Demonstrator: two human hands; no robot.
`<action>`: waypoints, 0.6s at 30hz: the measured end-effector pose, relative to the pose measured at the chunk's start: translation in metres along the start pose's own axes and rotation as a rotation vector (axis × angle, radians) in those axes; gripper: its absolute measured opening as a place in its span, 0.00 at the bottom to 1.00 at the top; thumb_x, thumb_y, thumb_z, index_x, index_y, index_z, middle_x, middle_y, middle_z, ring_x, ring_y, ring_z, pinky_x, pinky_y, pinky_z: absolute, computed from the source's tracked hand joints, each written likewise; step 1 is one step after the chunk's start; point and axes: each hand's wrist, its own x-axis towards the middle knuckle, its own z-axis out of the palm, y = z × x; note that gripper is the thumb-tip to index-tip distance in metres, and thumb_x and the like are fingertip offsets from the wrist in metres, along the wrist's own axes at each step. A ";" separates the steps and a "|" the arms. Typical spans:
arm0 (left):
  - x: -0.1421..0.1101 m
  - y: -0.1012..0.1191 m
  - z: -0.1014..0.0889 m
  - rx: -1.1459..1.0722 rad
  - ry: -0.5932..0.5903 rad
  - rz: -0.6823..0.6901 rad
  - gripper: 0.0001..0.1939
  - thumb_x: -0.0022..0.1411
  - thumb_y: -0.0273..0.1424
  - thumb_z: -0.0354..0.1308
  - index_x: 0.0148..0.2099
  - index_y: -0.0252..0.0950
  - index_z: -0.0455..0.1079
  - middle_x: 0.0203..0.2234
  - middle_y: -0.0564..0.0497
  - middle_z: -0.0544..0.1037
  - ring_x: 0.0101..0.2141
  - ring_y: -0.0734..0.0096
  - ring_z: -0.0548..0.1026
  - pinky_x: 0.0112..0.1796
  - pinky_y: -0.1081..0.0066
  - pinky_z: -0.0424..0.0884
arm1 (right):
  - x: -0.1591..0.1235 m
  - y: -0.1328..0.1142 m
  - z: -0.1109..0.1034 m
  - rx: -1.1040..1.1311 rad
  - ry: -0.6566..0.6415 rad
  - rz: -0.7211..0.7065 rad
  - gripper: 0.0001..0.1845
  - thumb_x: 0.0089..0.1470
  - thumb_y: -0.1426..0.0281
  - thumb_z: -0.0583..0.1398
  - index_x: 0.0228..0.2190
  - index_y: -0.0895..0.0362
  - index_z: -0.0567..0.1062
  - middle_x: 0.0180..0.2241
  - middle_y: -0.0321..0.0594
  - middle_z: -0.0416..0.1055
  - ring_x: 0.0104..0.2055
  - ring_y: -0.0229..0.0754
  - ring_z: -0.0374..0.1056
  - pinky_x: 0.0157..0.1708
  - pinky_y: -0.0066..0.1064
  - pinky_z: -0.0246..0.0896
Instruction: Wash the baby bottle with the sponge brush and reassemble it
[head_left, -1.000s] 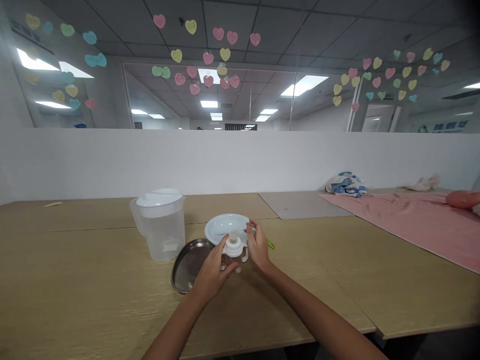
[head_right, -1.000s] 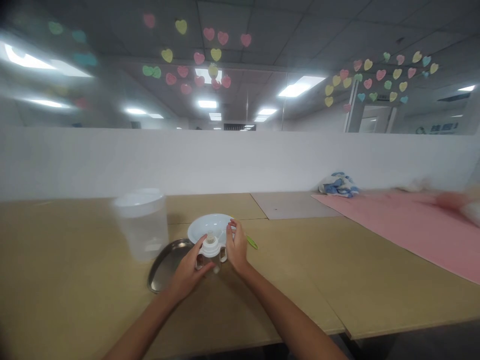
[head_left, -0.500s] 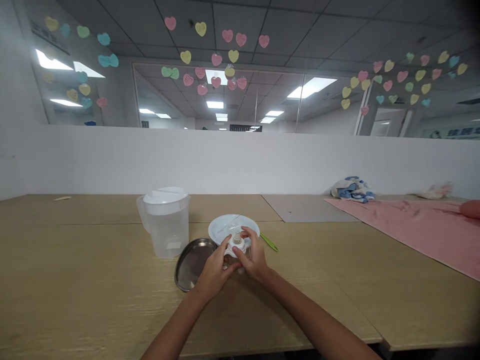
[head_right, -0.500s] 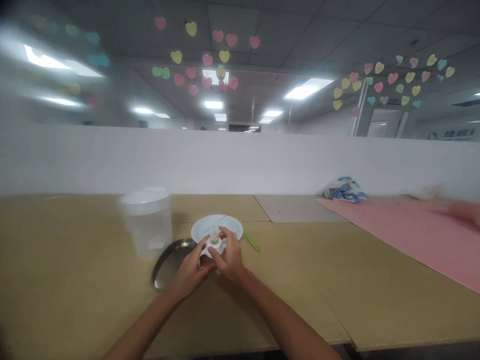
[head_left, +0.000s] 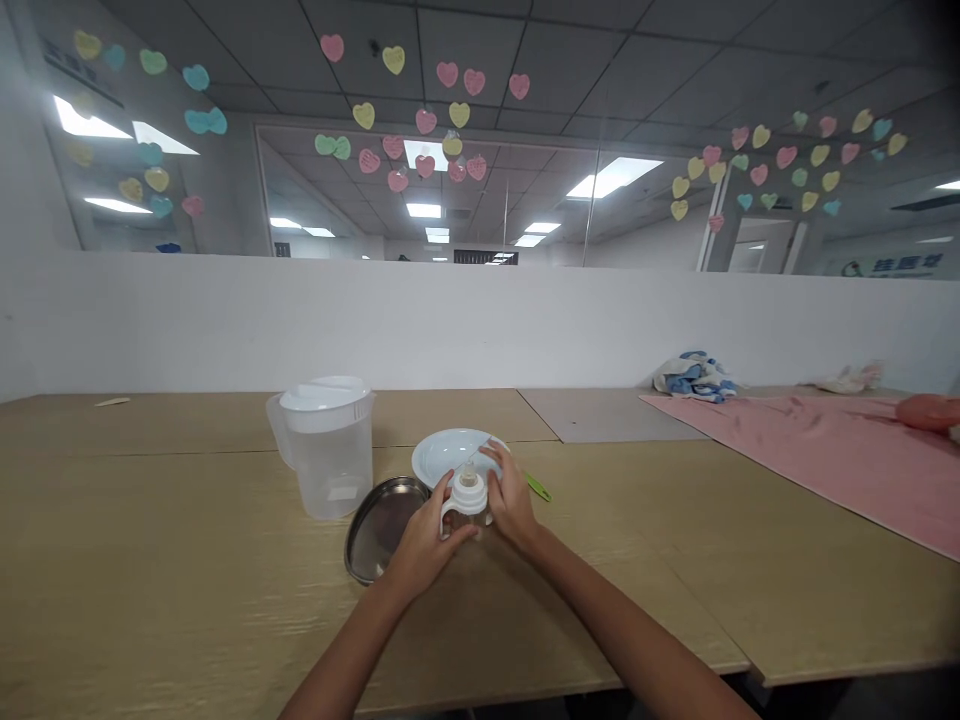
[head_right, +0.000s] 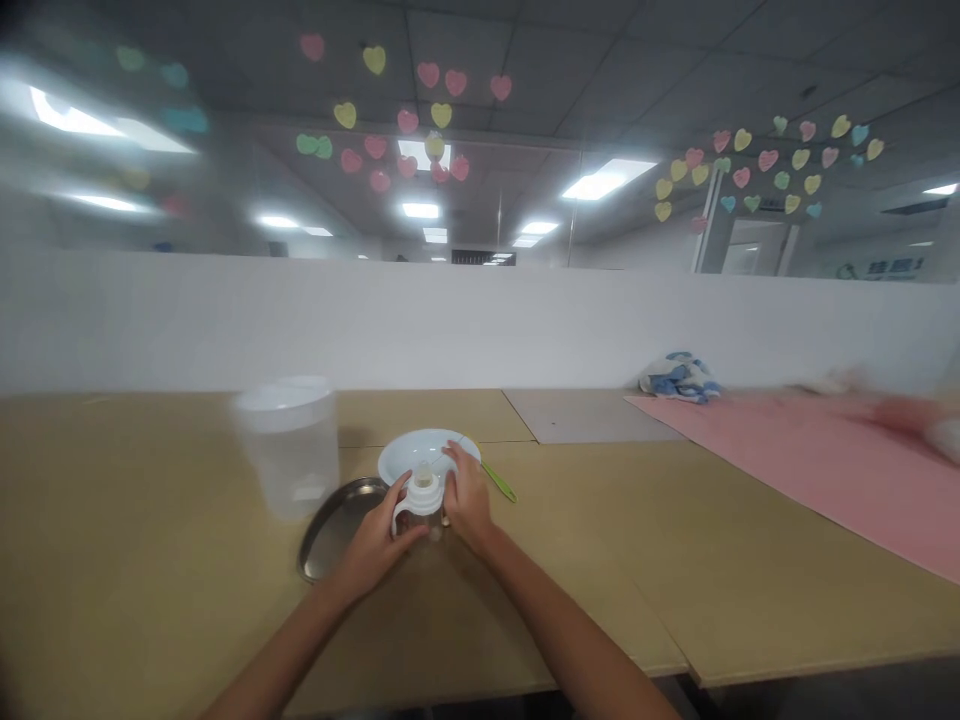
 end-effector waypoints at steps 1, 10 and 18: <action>0.000 0.000 0.000 0.000 0.002 0.007 0.37 0.55 0.42 0.55 0.62 0.35 0.46 0.49 0.42 0.69 0.45 0.61 0.69 0.47 0.64 0.62 | 0.001 0.004 0.000 -0.001 0.041 0.079 0.20 0.58 0.69 0.46 0.51 0.59 0.60 0.45 0.47 0.69 0.49 0.46 0.63 0.49 0.44 0.56; 0.000 -0.004 0.002 -0.015 -0.007 0.020 0.37 0.56 0.41 0.54 0.63 0.35 0.45 0.51 0.42 0.67 0.47 0.61 0.68 0.45 0.65 0.63 | -0.001 -0.017 -0.004 0.068 -0.093 -0.094 0.22 0.51 0.62 0.55 0.48 0.57 0.63 0.43 0.47 0.68 0.46 0.48 0.63 0.46 0.41 0.58; 0.001 -0.005 0.003 -0.009 0.007 0.024 0.37 0.56 0.41 0.54 0.63 0.35 0.45 0.51 0.42 0.67 0.46 0.62 0.68 0.46 0.66 0.62 | 0.004 -0.007 -0.009 0.056 -0.028 -0.059 0.19 0.54 0.67 0.49 0.47 0.57 0.66 0.40 0.44 0.70 0.44 0.45 0.64 0.46 0.40 0.57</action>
